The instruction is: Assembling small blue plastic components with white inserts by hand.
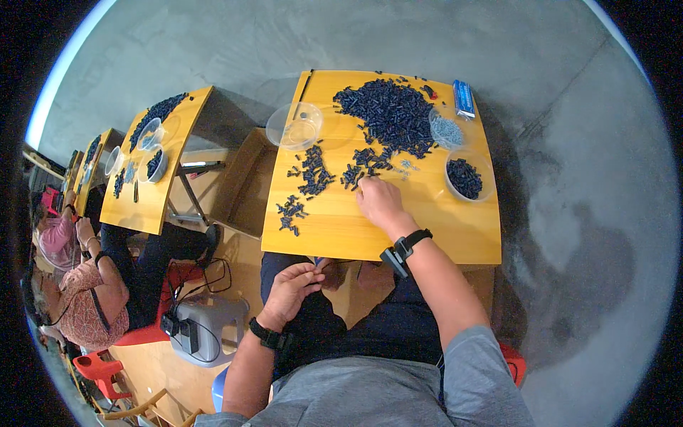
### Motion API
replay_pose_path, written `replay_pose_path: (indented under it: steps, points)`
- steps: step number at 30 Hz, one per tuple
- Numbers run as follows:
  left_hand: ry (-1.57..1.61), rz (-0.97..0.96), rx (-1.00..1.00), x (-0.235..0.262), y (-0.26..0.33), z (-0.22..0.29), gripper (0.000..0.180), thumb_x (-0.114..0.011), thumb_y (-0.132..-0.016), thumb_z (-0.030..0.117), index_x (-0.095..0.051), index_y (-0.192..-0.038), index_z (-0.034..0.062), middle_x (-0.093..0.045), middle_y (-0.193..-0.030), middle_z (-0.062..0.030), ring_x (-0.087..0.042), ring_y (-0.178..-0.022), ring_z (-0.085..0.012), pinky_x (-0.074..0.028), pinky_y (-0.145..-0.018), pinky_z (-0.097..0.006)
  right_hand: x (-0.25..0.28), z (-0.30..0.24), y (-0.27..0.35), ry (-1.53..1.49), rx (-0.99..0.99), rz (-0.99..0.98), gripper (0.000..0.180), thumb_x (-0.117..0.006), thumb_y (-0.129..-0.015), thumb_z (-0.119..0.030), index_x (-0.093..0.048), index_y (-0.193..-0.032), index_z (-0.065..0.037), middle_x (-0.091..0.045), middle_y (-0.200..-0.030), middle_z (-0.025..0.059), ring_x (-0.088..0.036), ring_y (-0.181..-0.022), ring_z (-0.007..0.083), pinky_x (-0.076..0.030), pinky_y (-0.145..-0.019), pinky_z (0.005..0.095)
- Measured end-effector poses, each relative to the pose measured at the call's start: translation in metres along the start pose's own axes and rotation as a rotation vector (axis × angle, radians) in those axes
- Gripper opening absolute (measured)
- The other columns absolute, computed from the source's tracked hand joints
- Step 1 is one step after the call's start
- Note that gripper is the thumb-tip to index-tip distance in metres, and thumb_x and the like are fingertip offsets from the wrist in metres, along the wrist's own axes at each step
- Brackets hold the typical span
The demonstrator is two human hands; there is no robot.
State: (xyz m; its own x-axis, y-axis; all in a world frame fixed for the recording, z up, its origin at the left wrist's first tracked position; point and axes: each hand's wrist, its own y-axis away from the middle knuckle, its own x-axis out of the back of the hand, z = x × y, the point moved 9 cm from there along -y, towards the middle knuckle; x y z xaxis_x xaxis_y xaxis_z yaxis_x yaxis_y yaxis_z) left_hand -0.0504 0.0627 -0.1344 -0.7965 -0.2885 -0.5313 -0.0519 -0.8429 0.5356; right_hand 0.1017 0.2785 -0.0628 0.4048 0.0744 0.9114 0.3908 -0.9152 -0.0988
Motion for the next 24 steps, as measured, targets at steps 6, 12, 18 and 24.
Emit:
replay_pose_path:
  steps: [6,12,18,24]
  points:
    - [0.031,-0.036,-0.011,0.000,-0.001,-0.002,0.014,-0.055,-0.091,0.002,-0.060,-0.104,0.0006,-0.065,-0.100,-0.0105,-0.064,-0.095,-0.0204,-0.053,-0.080,-0.032,-0.005,0.000,0.005,-0.114,-0.034,-0.033,0.020,-0.060,-0.080,-0.014,-0.061,-0.096,-0.003,-0.066,-0.086,0.0178,-0.063,-0.082,0.0363,-0.050,-0.073,0.0464]
    - [0.046,-0.049,-0.010,-0.001,-0.001,-0.001,0.015,-0.054,-0.091,0.002,-0.059,-0.105,0.0012,-0.064,-0.101,-0.0099,-0.063,-0.097,-0.0213,-0.052,-0.083,-0.033,-0.010,0.024,0.004,-0.420,-0.118,0.031,0.021,-0.060,-0.078,-0.006,-0.061,-0.098,-0.003,-0.066,-0.083,0.0194,-0.064,-0.081,0.0359,-0.050,-0.070,0.0424]
    - [0.070,-0.055,-0.005,0.000,0.000,0.000,0.015,-0.054,-0.091,0.002,-0.059,-0.105,0.0013,-0.064,-0.102,-0.0103,-0.063,-0.098,-0.0223,-0.052,-0.084,-0.034,-0.008,0.014,0.005,-0.313,-0.106,-0.013,0.014,-0.061,-0.077,-0.006,-0.060,-0.090,-0.002,-0.063,-0.082,0.0190,-0.062,-0.080,0.0354,-0.049,-0.069,0.0431]
    - [0.071,-0.049,0.001,-0.001,0.000,0.002,0.016,-0.053,-0.091,0.001,-0.059,-0.106,0.0008,-0.064,-0.103,-0.0106,-0.062,-0.099,-0.0225,-0.052,-0.084,-0.035,-0.003,0.008,0.005,-0.289,-0.110,-0.025,0.014,-0.063,-0.077,-0.010,-0.060,-0.087,-0.002,-0.062,-0.082,0.0179,-0.061,-0.080,0.0351,-0.048,-0.070,0.0441]
